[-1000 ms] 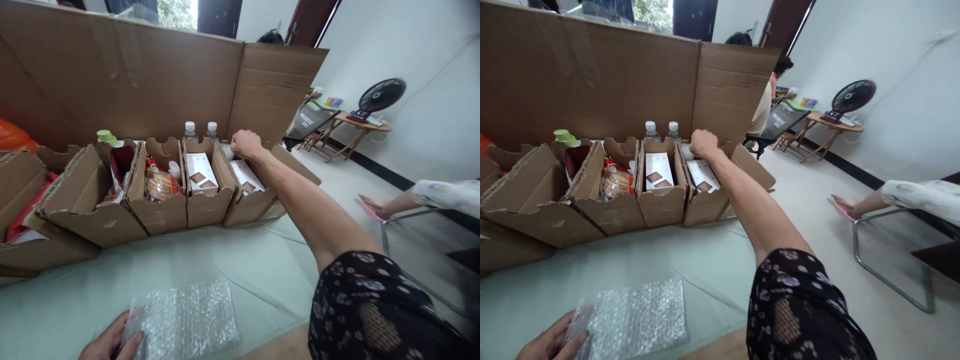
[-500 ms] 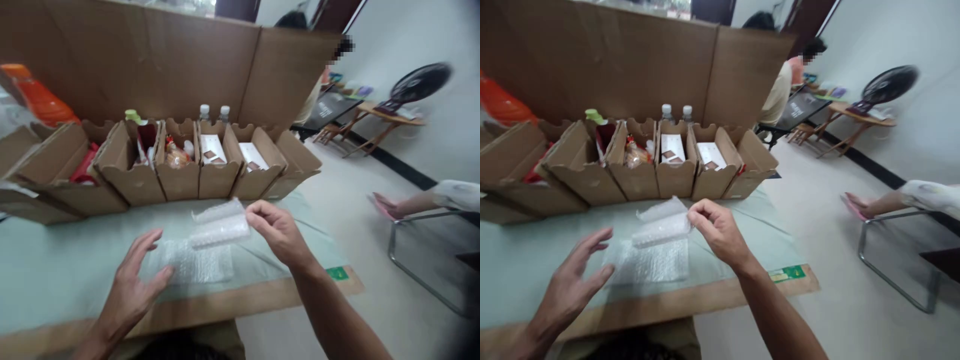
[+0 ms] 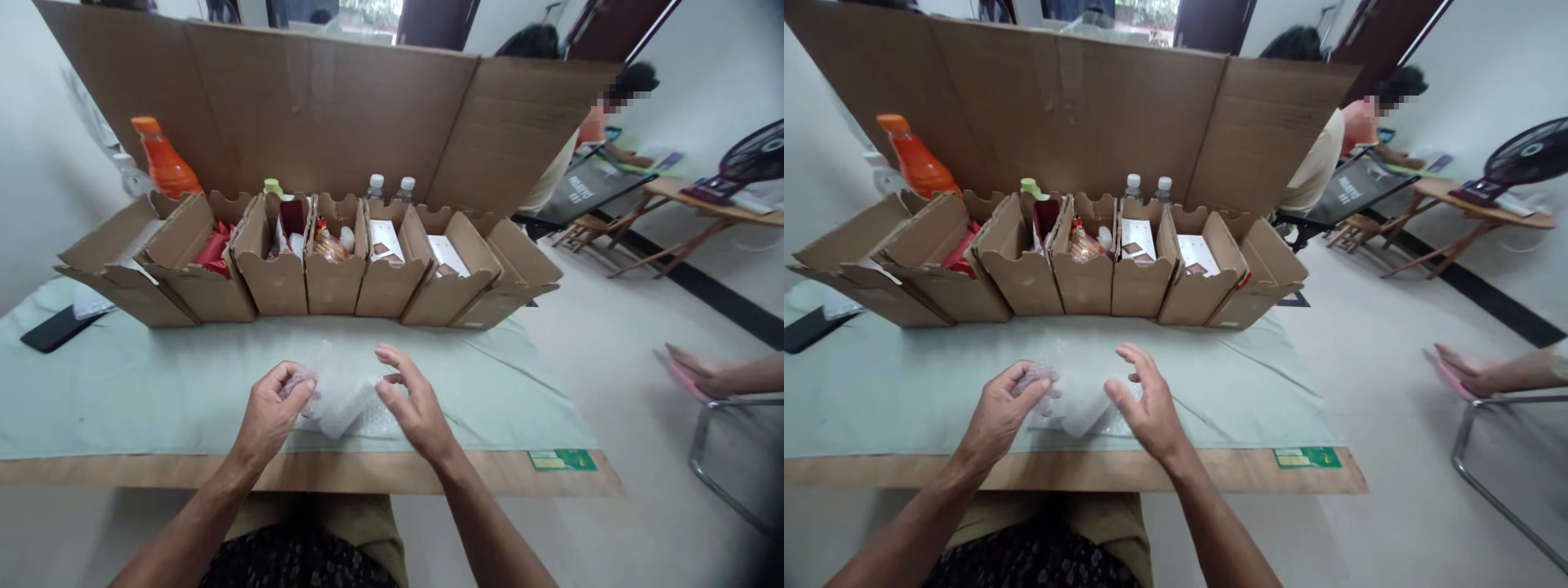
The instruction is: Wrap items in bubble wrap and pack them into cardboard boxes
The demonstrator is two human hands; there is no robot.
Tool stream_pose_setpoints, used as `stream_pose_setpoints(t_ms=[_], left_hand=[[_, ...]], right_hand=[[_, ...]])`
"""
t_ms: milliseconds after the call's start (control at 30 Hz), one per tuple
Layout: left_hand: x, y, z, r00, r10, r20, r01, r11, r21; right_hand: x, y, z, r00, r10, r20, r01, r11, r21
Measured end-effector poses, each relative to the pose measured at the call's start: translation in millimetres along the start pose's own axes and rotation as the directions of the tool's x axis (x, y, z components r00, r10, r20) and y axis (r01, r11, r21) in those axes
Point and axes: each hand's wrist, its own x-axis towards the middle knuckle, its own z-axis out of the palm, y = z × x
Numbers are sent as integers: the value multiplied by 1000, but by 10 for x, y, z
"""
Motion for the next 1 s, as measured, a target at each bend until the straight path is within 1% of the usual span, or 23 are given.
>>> stream_pose_setpoints(t_ms=[67,133,200,267,333,400,433,500,567,633,667,700,733,767,800,833,867,900,933,967,1000], left_hand=[[-17,10,25,995,-52,85,64,988,-142],[-29,29,56,981,-100,168,147,943,-298],[-23,31,60,973,-134,189,202,890,-409],[2,-4,12,975,-162,149,211,884,-418],[29,-80,-90,977,-186,103,209,931,-299],[45,-178,-218,974,-213,80,220,971,-93],[46,-225,-279,969,-234,81,233,972,16],[40,-301,-385,957,-278,77,260,946,193],[34,-356,-473,948,-312,70,277,910,308],[35,-409,-573,946,-318,63,270,881,389],[38,-441,-636,949,-309,58,256,866,430],[42,-476,-712,955,-291,53,231,846,481],[44,-510,-796,966,-256,39,195,818,542],[43,-538,-883,979,-205,13,155,779,607],[39,-554,-965,990,-136,-23,116,731,673],[32,-554,-1032,997,-44,-68,80,678,731],[23,-536,-1073,991,76,-108,36,632,774],[14,-502,-1080,969,211,-127,-25,595,803],[7,-458,-1047,929,353,-111,-116,563,818],[4,-411,-973,874,483,-55,-238,524,818],[5,-371,-863,809,587,31,-373,472,799]], right_hand=[[-49,-22,94,991,-123,48,129,983,-133],[-66,-15,168,966,-196,167,234,939,-251],[-48,51,176,943,-196,269,284,896,-342],[-11,158,88,944,-157,289,275,859,-431],[33,235,-103,958,-129,256,246,827,-505],[97,206,-363,962,-136,239,246,812,-530],[150,140,-501,961,-150,232,254,810,-528],[324,-82,-750,960,-200,196,275,804,-528],[614,-355,-918,953,-262,151,300,774,-557],[1002,-586,-981,945,-292,150,320,719,-617],[1215,-668,-978,948,-271,166,312,688,-655],[1427,-723,-958,956,-220,196,293,655,-697],[1627,-755,-927,961,-144,238,275,619,-736],[1809,-770,-893,954,-47,297,268,582,-768],[1965,-773,-862,930,56,363,276,546,-791],[2095,-771,-838,892,152,426,297,514,-805],[2197,-768,-827,849,223,479,326,492,-807],[2276,-769,-829,813,264,519,351,488,-799],[2337,-775,-844,789,280,546,362,506,-783],[2385,-786,-869,774,286,565,353,546,-760],[2425,-801,-898,764,290,576,321,603,-730]])
